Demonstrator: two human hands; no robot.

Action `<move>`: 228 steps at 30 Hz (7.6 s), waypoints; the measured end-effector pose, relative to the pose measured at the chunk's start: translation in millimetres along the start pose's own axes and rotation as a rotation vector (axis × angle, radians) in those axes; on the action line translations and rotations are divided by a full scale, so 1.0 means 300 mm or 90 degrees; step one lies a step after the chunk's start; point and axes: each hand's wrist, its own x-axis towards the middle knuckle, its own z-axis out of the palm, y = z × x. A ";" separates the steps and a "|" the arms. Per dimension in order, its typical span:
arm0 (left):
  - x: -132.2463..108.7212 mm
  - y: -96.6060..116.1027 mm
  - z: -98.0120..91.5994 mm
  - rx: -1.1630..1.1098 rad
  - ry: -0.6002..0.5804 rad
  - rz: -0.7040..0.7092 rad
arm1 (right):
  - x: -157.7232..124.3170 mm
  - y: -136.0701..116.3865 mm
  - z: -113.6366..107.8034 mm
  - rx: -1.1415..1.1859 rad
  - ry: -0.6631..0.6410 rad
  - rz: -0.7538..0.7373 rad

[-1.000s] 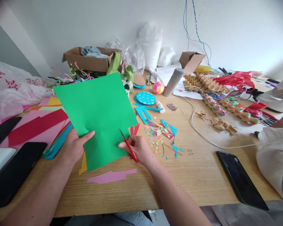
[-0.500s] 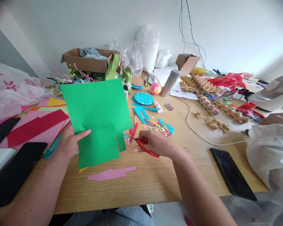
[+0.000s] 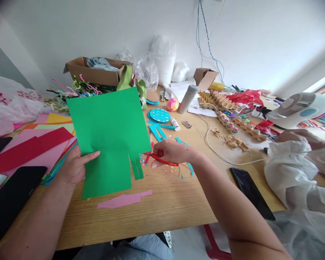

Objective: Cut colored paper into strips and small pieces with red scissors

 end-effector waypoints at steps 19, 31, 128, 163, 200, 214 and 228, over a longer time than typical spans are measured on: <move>0.002 -0.012 -0.008 0.018 -0.022 0.010 | -0.009 -0.042 -0.023 -0.083 -0.036 0.023; 0.002 -0.014 -0.005 -0.002 -0.017 0.008 | -0.090 -0.060 -0.108 -0.134 -0.108 0.020; 0.004 -0.053 -0.007 0.054 0.000 0.053 | 0.095 -0.149 -0.171 -0.165 -0.292 0.075; -0.002 -0.034 0.013 0.007 0.008 0.004 | 0.064 -0.131 -0.131 -0.211 -0.178 -0.014; 0.026 -0.018 0.005 -0.005 0.148 0.087 | -0.035 -0.151 -0.053 0.101 0.052 -0.013; 0.037 -0.033 0.011 -0.040 0.201 0.119 | -0.190 -0.487 0.224 0.999 -0.170 -0.172; 0.043 -0.034 0.010 -0.034 0.215 0.157 | -0.173 -0.528 0.202 0.924 -0.030 -0.226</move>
